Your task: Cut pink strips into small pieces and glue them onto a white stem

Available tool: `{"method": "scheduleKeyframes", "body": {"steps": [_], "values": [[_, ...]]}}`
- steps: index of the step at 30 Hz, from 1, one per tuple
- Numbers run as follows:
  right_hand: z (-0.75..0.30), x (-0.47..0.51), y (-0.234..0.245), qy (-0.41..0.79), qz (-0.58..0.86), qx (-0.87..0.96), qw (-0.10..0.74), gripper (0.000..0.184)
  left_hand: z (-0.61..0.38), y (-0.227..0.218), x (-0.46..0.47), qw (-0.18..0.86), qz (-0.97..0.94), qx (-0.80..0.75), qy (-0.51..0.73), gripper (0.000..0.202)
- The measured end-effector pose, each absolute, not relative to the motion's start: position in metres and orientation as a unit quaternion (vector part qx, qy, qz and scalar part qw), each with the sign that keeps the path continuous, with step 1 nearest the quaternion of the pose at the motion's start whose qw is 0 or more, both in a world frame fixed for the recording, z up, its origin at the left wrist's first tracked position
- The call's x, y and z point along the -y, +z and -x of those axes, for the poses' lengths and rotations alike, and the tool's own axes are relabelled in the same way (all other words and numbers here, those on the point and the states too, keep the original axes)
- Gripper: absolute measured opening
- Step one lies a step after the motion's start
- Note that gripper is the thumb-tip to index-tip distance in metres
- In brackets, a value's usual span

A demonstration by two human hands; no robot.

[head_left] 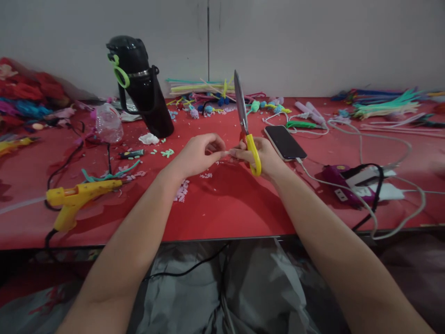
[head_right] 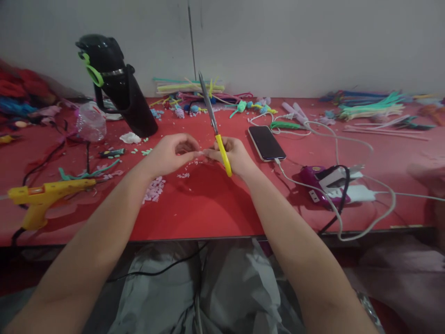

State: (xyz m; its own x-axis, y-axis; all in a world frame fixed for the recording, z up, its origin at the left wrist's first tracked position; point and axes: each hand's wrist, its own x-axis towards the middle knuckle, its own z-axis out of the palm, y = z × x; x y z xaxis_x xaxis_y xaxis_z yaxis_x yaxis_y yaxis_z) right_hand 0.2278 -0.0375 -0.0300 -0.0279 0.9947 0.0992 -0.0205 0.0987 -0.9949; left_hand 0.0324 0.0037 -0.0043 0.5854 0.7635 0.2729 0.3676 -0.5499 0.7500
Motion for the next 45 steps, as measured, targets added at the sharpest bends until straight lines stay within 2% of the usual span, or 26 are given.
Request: {"method": "scheduleKeyframes", "body": {"steps": [5,15,35,39,45], "values": [[-0.229,0.037,-0.029,0.482,0.482,0.516,0.519,0.046,-0.027,-0.002,-0.007,0.287,-0.843,-0.358,0.280,0.013],[-0.231,0.033,-0.037,0.502,0.452,0.519,0.524,0.044,-0.031,-0.005,-0.005,0.282,-0.854,-0.337,0.279,0.013],[-0.224,0.037,-0.035,0.479,0.464,0.549,0.504,0.054,-0.036,-0.012,-0.005,0.271,-0.854,-0.360,0.260,0.011],[-0.228,0.036,-0.036,0.416,0.524,0.566,0.481,0.053,-0.033,-0.010,-0.011,0.257,-0.837,-0.384,0.293,0.016],[-0.247,0.034,-0.035,0.195,0.655,0.623,0.380,0.059,-0.012,-0.002,-0.026,0.206,-0.801,-0.424,0.369,0.019]]}}
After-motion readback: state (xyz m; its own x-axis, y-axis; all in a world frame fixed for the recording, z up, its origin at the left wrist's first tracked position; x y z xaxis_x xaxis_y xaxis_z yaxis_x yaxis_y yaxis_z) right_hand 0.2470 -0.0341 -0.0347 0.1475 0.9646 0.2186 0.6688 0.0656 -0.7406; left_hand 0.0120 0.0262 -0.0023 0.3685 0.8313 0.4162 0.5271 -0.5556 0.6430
